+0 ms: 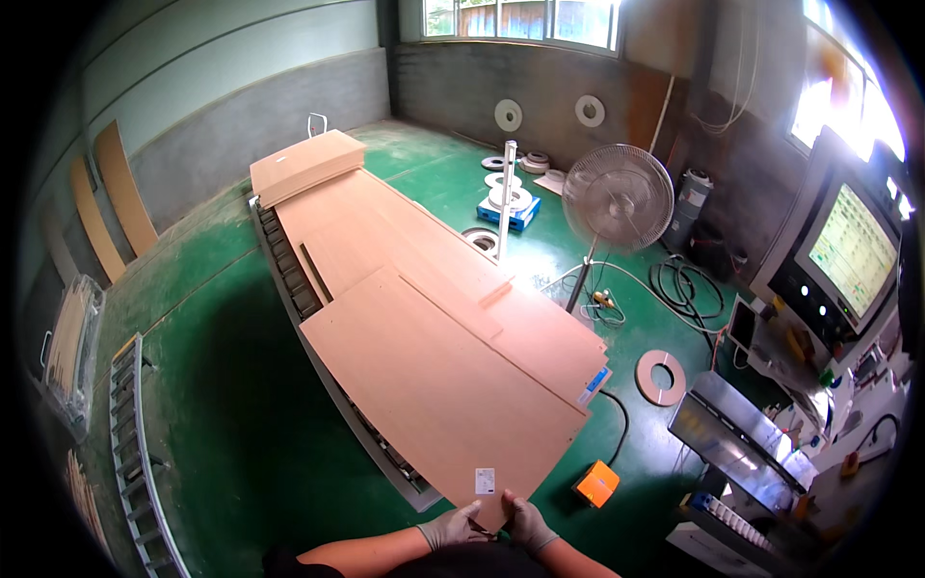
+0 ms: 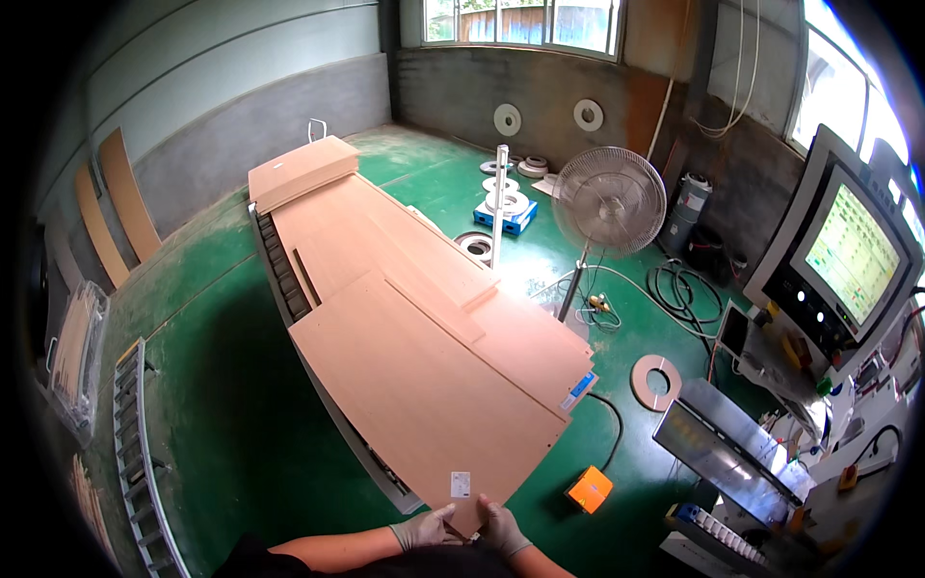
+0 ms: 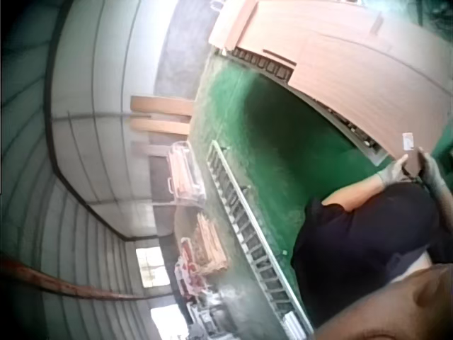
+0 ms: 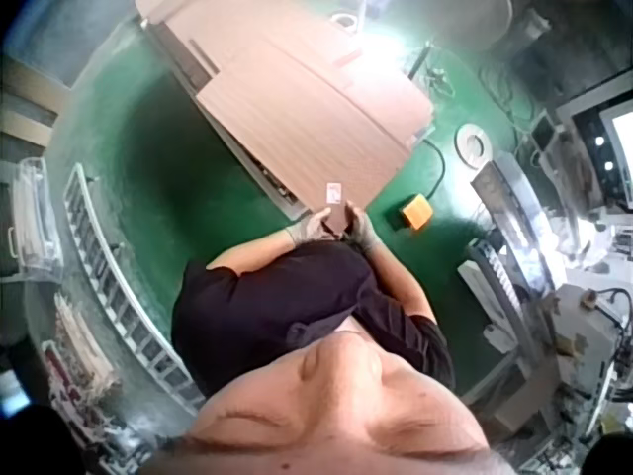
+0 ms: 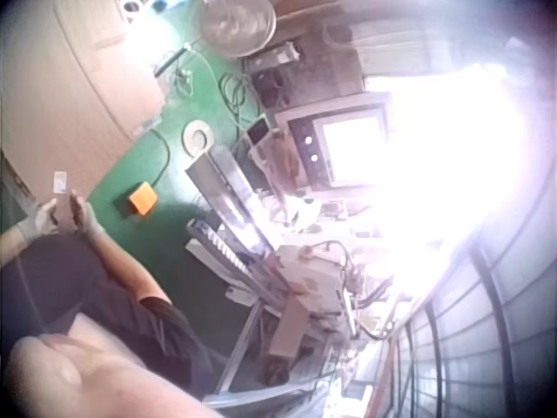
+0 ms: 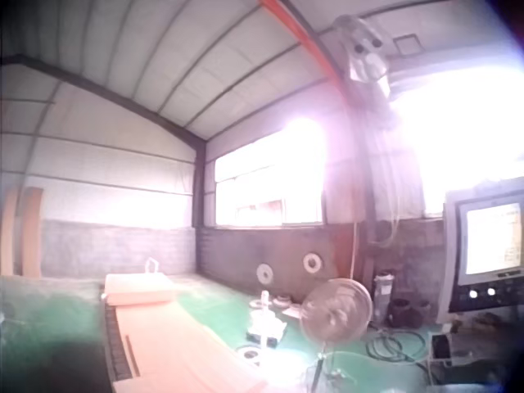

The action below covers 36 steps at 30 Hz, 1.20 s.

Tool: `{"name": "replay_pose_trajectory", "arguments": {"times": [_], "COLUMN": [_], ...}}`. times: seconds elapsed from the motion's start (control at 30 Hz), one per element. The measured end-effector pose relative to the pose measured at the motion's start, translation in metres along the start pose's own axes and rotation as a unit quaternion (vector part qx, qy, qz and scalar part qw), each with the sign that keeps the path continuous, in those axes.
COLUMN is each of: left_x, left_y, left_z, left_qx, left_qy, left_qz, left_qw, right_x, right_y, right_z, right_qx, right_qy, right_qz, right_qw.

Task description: The person repeatedly picks up large flat cardboard sheets from a stack and places them one by one onto a conveyor belt feeding a machine. The person handles the sheets by hand, aligning them before placement, and continues this cycle throughout the clip.

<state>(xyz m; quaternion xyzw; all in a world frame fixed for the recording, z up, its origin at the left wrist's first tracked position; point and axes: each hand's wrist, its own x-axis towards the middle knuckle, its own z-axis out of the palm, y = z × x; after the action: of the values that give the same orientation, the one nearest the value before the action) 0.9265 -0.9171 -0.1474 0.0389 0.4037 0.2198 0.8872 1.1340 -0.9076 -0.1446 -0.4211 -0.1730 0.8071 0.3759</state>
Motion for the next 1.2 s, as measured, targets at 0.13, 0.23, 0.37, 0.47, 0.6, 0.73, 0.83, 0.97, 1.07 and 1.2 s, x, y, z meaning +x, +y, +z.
{"name": "replay_pose_trajectory", "arguments": {"times": [0.13, 0.23, 0.37, 0.47, 0.6, 0.73, 0.83, 0.97, 1.07, 1.2], "left_x": [-0.001, -0.015, -0.020, -0.016, 0.011, 0.046, 0.059, 0.076, 0.077, 0.134], "left_y": [0.021, 0.074, 0.142, 0.189, 0.216, 0.195, 0.148, 0.105, 0.076, 0.047], "left_z": [-0.010, -0.012, -0.062, -0.106, -0.110, -0.083, -0.011, 0.054, 0.141, 0.135], "left_qx": [0.022, -0.054, -0.093, -0.096, -0.100, -0.091, -0.080, -0.053, -0.036, -0.003], "left_qy": [0.046, 0.035, 0.097, 0.141, 0.112, 0.135, 0.076, 0.133, 0.081, 0.069], "left_qz": [0.037, 0.179, 0.329, 0.382, 0.423, 0.407, 0.353, 0.319, 0.206, 0.169], "left_qw": [0.998, 0.982, 0.935, 0.908, 0.894, 0.899, 0.929, 0.937, 0.975, 0.983], "right_x": [-0.018, -0.026, -0.067, -0.124, -0.179, -0.202, -0.245, -0.302, -0.350, -0.384], "right_y": [-0.010, -0.007, -0.032, -0.078, -0.109, -0.107, -0.091, -0.086, -0.046, -0.070], "right_z": [0.015, -0.031, -0.066, -0.075, -0.112, -0.173, -0.231, -0.285, -0.365, -0.356], "right_qx": [0.032, -0.006, -0.028, -0.010, -0.057, -0.076, -0.200, -0.190, 0.032, 0.512], "right_qy": [0.039, 0.115, 0.231, 0.277, 0.343, 0.420, 0.512, 0.600, 0.656, 0.557], "right_qz": [-0.083, -0.117, -0.220, -0.229, -0.236, -0.229, -0.224, -0.222, -0.355, -0.423], "right_qw": [0.995, 0.986, 0.947, 0.933, 0.907, 0.875, 0.804, 0.745, 0.665, 0.499]}}
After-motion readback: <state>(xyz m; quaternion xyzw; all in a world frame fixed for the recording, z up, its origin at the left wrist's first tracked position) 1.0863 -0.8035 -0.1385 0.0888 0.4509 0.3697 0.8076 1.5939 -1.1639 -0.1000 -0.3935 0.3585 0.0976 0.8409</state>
